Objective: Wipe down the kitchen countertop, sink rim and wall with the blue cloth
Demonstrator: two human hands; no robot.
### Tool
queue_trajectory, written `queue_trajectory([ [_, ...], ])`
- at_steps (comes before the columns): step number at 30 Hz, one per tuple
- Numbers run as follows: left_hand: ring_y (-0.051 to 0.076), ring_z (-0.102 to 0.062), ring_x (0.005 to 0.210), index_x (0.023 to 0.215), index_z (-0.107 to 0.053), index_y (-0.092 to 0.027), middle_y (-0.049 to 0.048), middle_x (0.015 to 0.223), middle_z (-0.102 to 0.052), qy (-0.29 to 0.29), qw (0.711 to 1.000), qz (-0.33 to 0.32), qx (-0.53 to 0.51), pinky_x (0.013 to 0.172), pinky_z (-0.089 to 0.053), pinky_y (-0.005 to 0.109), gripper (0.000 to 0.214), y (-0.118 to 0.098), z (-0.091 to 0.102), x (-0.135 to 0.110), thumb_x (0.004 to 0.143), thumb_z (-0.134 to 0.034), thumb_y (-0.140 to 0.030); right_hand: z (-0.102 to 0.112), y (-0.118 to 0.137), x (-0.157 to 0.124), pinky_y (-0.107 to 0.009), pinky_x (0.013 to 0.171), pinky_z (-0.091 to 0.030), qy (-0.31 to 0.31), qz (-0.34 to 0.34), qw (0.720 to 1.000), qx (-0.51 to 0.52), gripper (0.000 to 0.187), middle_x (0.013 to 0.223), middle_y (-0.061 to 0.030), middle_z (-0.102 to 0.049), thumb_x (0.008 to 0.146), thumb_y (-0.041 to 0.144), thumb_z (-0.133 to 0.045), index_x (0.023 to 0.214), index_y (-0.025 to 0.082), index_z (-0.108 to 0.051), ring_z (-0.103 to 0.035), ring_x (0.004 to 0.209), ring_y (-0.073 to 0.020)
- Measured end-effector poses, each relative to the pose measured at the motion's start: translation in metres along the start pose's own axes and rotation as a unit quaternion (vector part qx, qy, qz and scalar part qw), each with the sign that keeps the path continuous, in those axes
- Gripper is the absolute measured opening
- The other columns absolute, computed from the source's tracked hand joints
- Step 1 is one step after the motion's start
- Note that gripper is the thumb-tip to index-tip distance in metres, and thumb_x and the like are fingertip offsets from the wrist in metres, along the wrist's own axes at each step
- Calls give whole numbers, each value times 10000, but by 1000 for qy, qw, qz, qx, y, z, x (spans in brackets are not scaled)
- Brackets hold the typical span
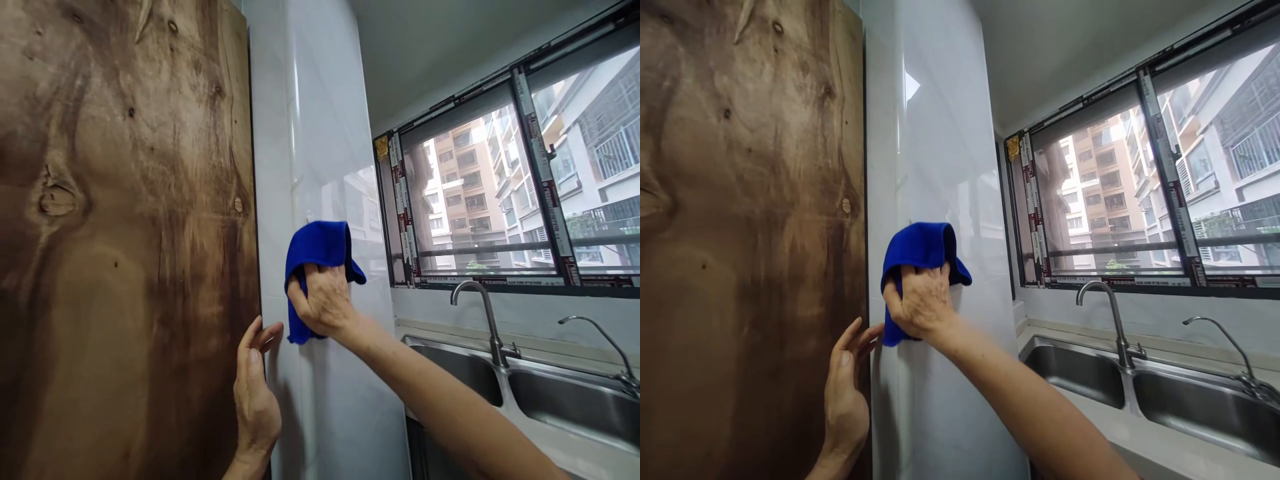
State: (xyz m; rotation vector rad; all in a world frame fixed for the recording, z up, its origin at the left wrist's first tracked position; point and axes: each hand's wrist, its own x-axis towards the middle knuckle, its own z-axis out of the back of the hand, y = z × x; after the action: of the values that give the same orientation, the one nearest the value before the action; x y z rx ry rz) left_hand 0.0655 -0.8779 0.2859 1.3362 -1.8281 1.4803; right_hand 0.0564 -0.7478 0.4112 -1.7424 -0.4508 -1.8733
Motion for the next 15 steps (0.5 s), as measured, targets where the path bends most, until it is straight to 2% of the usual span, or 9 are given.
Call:
queue_trajectory([
  [2, 239, -599, 1267, 1421, -540, -225, 67, 1279, -690, 5, 1000, -16, 17, 1127, -421, 419, 548, 0, 0, 0, 1041, -383, -587, 0, -5, 21, -644, 1165, -345, 13, -21, 1000, -17, 540, 1483, -232, -520, 962, 402, -517, 1419, 114, -520, -362, 1459, -423],
  [6, 225, -585, 1287, 1414, -558, -221, 72, 1323, -669, 19, 998, -44, 40, 1104, -446, 375, 514, 3, 0, -2, 1062, -360, -538, 3, -19, 63, -702, 1099, -396, 40, -31, 998, -38, 551, 1408, -246, -560, 1017, 467, -455, 1403, 75, -477, -475, 1372, -456],
  [9, 223, -581, 1292, 1394, -582, -215, 80, 1327, -666, 25, 999, -40, 23, 1088, -466, 358, 486, 3, -1, -2, 1059, -389, -510, 11, -19, 86, -675, 1037, -425, 34, -9, 999, -34, 592, 1350, -197, -579, 1077, 481, -243, 1366, 28, -493, -524, 1338, -435],
  [11, 224, -608, 1258, 1350, -616, -201, 85, 1280, -688, 27, 999, -30, -4, 1048, -494, 347, 478, 2, -2, 1, 1047, -411, -508, 16, -13, 91, -608, 1003, -417, 56, -44, 996, -59, 712, 1334, -187, -558, 1050, 440, -77, 1395, -46, -467, -507, 1350, -432],
  [13, 231, -652, 1187, 1283, -653, -176, 97, 1201, -719, 26, 999, -14, -37, 977, -530, 341, 506, -1, -2, 7, 1026, -417, -542, 18, -4, 85, -607, 992, -414, 66, -84, 991, -81, 673, 1334, -193, -565, 1041, 433, -172, 1421, -38, -466, -507, 1345, -453],
  [15, 228, -687, 1109, 1239, -666, -151, 110, 1148, -736, 8, 998, -9, -59, 933, -547, 340, 532, -5, 0, 14, 1009, -414, -559, 18, 4, 69, -697, 1000, -402, 68, -57, 993, -74, 565, 1350, -245, -579, 1035, 394, -382, 1418, -7, -486, -489, 1346, -521],
])
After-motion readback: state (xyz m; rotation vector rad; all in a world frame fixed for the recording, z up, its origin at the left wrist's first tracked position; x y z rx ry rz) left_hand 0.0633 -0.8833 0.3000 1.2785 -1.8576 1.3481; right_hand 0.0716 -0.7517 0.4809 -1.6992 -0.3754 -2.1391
